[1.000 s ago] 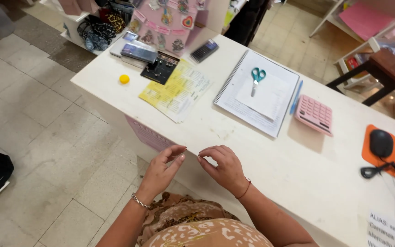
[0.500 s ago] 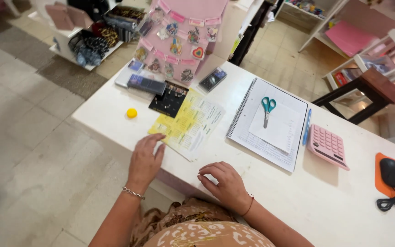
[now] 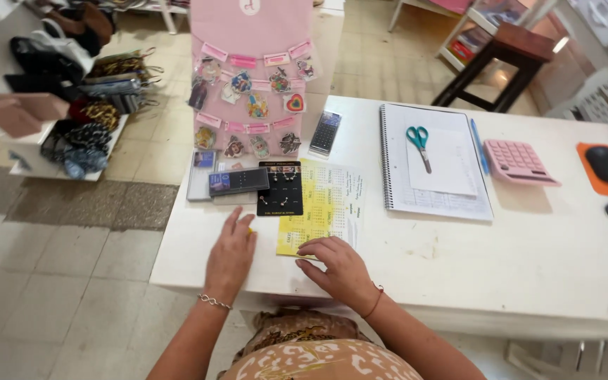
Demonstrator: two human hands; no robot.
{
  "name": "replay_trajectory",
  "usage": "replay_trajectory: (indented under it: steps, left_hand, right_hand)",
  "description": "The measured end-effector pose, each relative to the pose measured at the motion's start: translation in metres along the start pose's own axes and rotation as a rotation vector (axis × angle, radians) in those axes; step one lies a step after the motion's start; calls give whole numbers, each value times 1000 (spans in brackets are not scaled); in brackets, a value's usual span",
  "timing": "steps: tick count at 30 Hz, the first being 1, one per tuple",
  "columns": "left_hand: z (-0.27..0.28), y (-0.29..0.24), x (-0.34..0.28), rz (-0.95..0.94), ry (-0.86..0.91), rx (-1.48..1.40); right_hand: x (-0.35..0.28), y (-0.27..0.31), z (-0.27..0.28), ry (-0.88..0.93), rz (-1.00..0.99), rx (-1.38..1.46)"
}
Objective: Manage merchandise and records at a checkout counter by using a calculator and writing in a notebook
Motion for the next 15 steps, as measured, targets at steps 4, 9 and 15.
replay_trajectory:
  steps: [4,9,15]
  left_hand:
    - [-33,-34,8,-18,153,-404]
    - [-84,-62,15,36,277,-745]
    - [-99,-101,22,-32,409,-637]
  right_hand:
    - [7,12,3,-45,-81,-51]
    - [-13,-19,-1,-36,-141,-279]
    - [-35,-93,44,-51,-347,-162]
Point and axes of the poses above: each hand's wrist, its own x-axis towards the middle knuckle, its own z-axis out of the back of the hand, y = z × x, the point moved 9 cm from there along x, towards the middle knuckle, and after that the axes turned 13 degrees about -x, right-handed, at the moved point
